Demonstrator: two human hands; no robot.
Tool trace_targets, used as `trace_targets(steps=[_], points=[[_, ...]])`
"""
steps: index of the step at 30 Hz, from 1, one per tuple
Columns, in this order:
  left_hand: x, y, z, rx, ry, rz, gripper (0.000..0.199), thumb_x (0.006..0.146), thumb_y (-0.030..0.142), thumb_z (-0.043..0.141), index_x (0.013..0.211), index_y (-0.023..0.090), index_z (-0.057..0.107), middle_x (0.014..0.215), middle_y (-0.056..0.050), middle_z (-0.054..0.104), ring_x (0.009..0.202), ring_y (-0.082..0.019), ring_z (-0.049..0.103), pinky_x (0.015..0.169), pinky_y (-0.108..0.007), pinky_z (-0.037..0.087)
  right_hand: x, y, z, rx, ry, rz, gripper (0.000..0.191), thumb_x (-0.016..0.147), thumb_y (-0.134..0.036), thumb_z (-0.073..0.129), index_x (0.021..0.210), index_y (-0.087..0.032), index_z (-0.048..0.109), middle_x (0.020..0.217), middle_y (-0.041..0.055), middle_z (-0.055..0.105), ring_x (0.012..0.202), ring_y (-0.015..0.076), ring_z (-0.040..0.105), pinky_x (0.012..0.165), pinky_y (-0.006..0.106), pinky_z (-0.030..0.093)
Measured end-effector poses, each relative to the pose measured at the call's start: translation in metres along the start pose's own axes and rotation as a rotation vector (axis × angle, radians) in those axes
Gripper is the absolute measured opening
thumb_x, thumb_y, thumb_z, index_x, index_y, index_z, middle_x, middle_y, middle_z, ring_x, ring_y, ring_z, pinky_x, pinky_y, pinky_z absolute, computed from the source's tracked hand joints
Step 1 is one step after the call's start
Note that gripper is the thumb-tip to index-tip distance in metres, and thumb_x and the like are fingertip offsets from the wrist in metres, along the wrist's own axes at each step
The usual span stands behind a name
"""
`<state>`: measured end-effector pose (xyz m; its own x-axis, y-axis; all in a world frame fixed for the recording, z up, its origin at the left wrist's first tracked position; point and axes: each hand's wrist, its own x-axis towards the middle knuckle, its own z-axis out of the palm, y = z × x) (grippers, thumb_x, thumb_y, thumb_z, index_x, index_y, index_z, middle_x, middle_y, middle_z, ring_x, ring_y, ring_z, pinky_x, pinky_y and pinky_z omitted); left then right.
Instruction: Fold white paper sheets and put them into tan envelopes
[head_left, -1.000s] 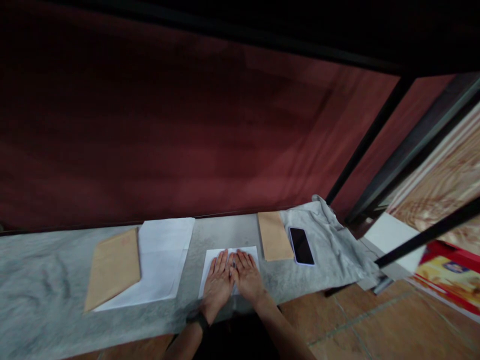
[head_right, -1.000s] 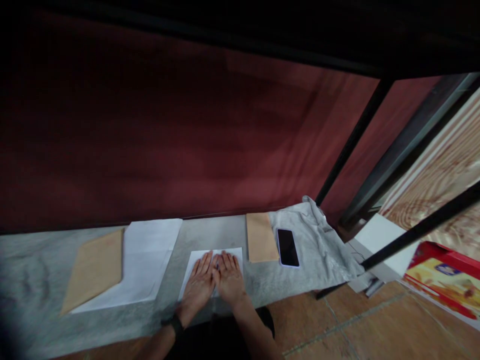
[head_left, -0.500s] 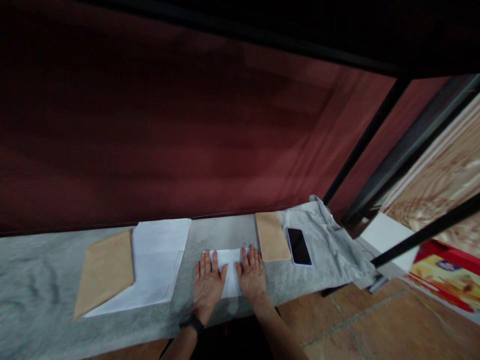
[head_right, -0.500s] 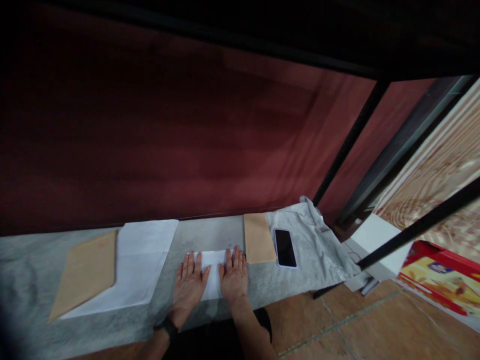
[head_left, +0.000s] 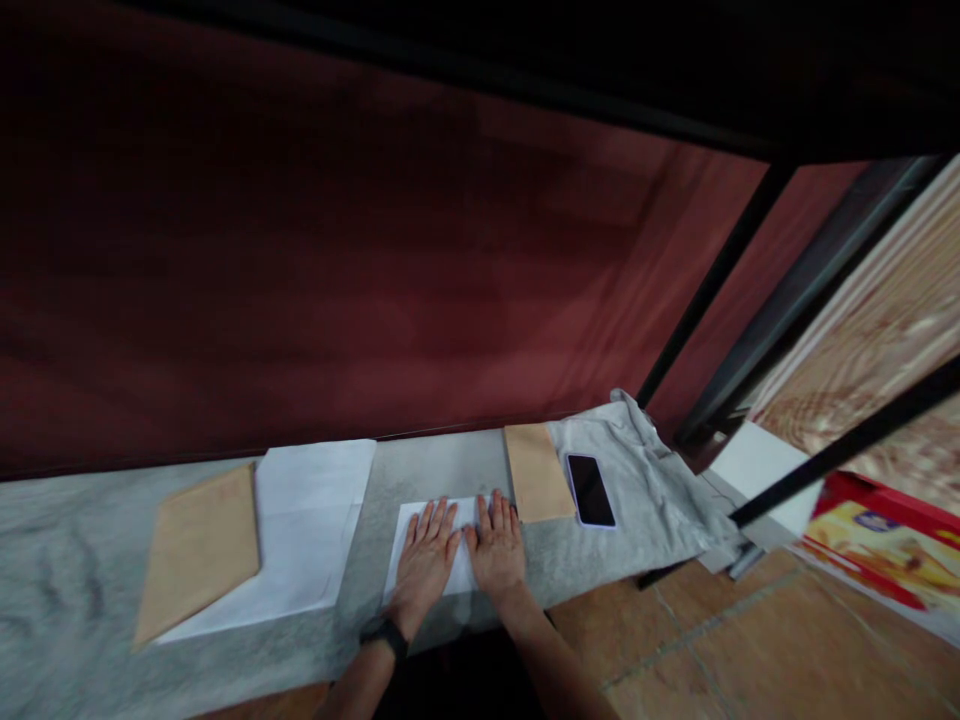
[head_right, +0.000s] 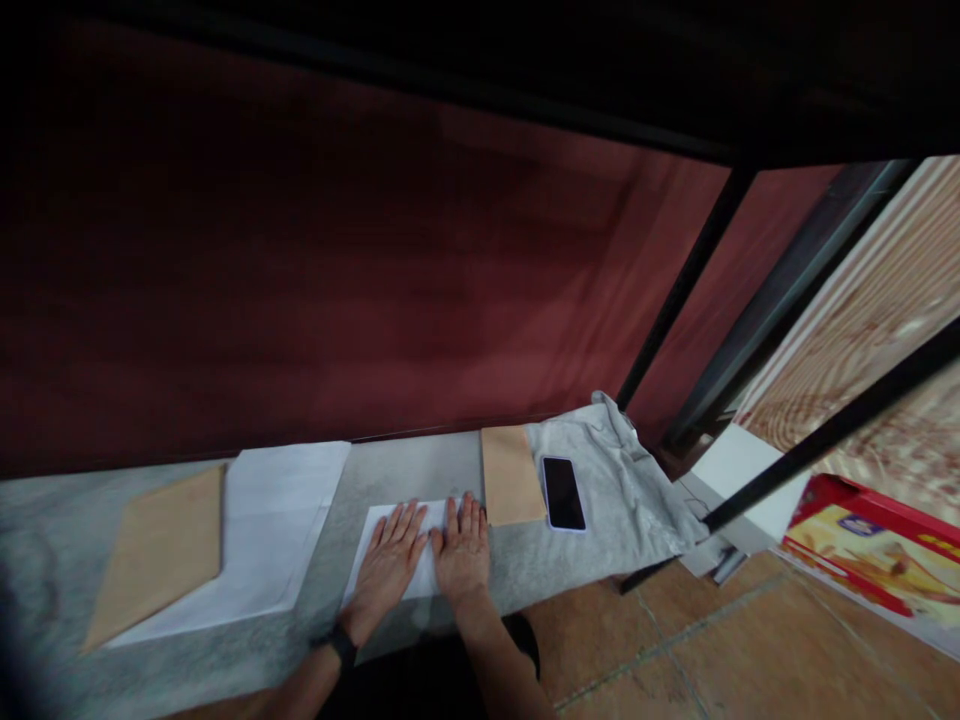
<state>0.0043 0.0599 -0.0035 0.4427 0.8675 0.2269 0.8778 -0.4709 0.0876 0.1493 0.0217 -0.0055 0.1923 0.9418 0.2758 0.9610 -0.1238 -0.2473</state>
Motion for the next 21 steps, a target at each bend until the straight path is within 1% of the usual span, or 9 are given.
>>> trace_targets(steps=[6,10,13,16,18,21], points=[[-0.001,-0.001,0.003,0.026,-0.003,-0.023,0.053,0.101,0.040,0.030,0.149,0.023,0.045,0.156,-0.006,0.042,0.147,-0.026,0.032,0.120,-0.052,0.023,0.003,0.000,-0.003,0.010,-0.019,0.008,0.057,0.101,-0.043,0.041,0.151,-0.017,0.040,0.160,0.0160,0.029,0.146,0.0287,0.033,0.117,0.046,0.026],[-0.002,0.000,0.002,0.028,0.011,-0.016,0.053,0.101,0.038,0.029,0.149,0.022,0.045,0.157,-0.006,0.040,0.148,-0.027,0.032,0.120,-0.053,0.024,0.003,-0.007,-0.003,0.022,-0.032,0.031,0.055,0.101,-0.040,0.041,0.149,-0.014,0.044,0.158,0.0179,0.033,0.146,0.0301,0.034,0.117,0.049,0.027],[-0.003,-0.001,0.003,0.024,0.021,0.000,0.054,0.100,0.033,0.028,0.150,0.021,0.043,0.158,-0.007,0.039,0.148,-0.026,0.032,0.120,-0.052,0.024,-0.004,-0.016,-0.002,0.058,-0.027,-0.022,0.050,0.103,-0.035,0.038,0.148,-0.017,0.045,0.156,0.0151,0.037,0.145,0.0285,0.036,0.116,0.049,0.028],[-0.003,-0.001,0.004,0.018,0.024,0.013,0.054,0.099,0.030,0.029,0.150,0.021,0.043,0.157,-0.006,0.040,0.148,-0.025,0.032,0.120,-0.050,0.023,-0.014,-0.017,-0.001,0.078,0.014,-0.069,0.048,0.103,-0.037,0.041,0.148,-0.022,0.046,0.156,0.0138,0.038,0.143,0.0278,0.040,0.115,0.049,0.030],[-0.003,-0.001,0.004,0.017,0.027,0.003,0.053,0.099,0.031,0.030,0.150,0.022,0.044,0.157,-0.006,0.040,0.147,-0.025,0.033,0.121,-0.050,0.023,-0.020,-0.012,0.000,0.075,0.060,-0.066,0.050,0.102,-0.042,0.044,0.147,-0.022,0.047,0.156,0.0156,0.039,0.142,0.0290,0.041,0.114,0.049,0.032],[-0.005,-0.001,0.000,0.036,0.041,-0.036,0.055,0.100,0.036,0.030,0.149,0.018,0.044,0.157,-0.009,0.040,0.147,-0.026,0.033,0.120,-0.049,0.024,-0.027,0.000,-0.001,0.070,0.125,-0.069,0.052,0.100,-0.047,0.047,0.146,-0.022,0.049,0.155,0.0156,0.040,0.140,0.0296,0.043,0.113,0.047,0.035]])
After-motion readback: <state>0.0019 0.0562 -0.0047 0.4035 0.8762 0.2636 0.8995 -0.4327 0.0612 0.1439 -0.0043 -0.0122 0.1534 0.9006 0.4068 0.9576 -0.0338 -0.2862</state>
